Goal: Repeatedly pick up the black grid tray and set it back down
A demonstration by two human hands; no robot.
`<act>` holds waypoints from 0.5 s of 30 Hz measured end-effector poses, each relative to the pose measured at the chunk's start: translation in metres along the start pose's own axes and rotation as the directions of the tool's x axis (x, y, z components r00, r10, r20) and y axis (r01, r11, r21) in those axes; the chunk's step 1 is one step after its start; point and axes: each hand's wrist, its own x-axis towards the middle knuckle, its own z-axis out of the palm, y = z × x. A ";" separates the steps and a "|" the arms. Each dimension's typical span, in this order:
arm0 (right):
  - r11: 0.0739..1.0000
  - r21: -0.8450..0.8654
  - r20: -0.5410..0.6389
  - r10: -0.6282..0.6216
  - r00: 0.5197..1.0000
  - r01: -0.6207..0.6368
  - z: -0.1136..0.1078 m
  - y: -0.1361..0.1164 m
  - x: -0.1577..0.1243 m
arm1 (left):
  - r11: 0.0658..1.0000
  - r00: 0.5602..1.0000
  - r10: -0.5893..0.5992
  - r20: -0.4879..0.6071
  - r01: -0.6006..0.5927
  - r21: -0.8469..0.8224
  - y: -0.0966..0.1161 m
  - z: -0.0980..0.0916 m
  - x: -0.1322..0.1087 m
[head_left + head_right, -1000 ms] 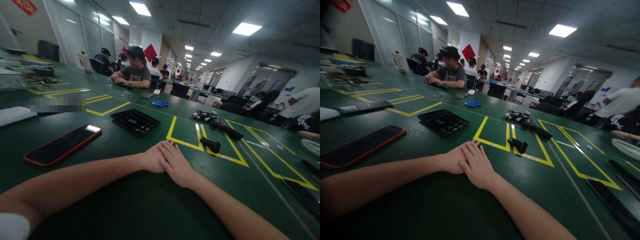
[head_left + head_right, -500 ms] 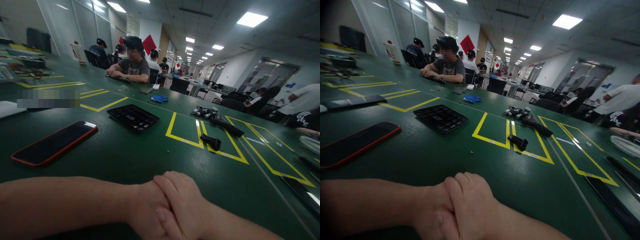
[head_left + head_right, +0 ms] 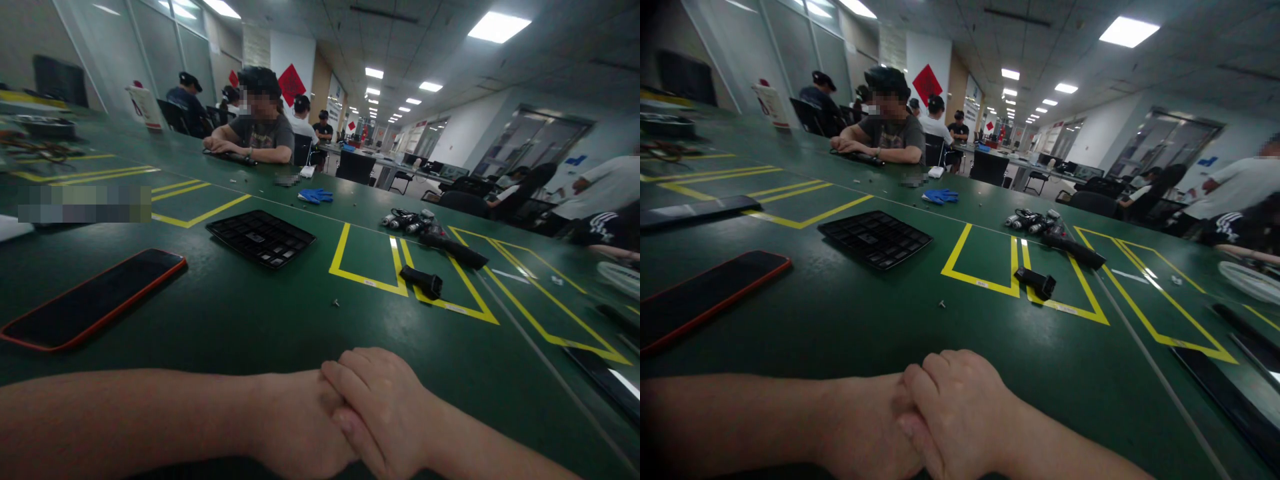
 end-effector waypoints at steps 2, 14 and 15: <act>0.998 -0.034 -0.018 -0.048 0.999 0.047 -0.004 0.005 -0.002 | 0.999 1.000 -0.007 -0.024 0.008 0.035 -0.002 -0.005 -0.001; 0.510 -0.475 -0.344 0.643 0.684 -0.718 -0.019 0.178 -0.062 | 0.712 0.691 -0.695 0.201 0.699 0.059 -0.078 0.000 -0.028; 0.495 -0.478 -0.296 0.687 0.664 -0.726 -0.016 0.183 -0.066 | 0.721 0.696 -0.683 0.220 0.691 0.054 -0.079 0.001 -0.030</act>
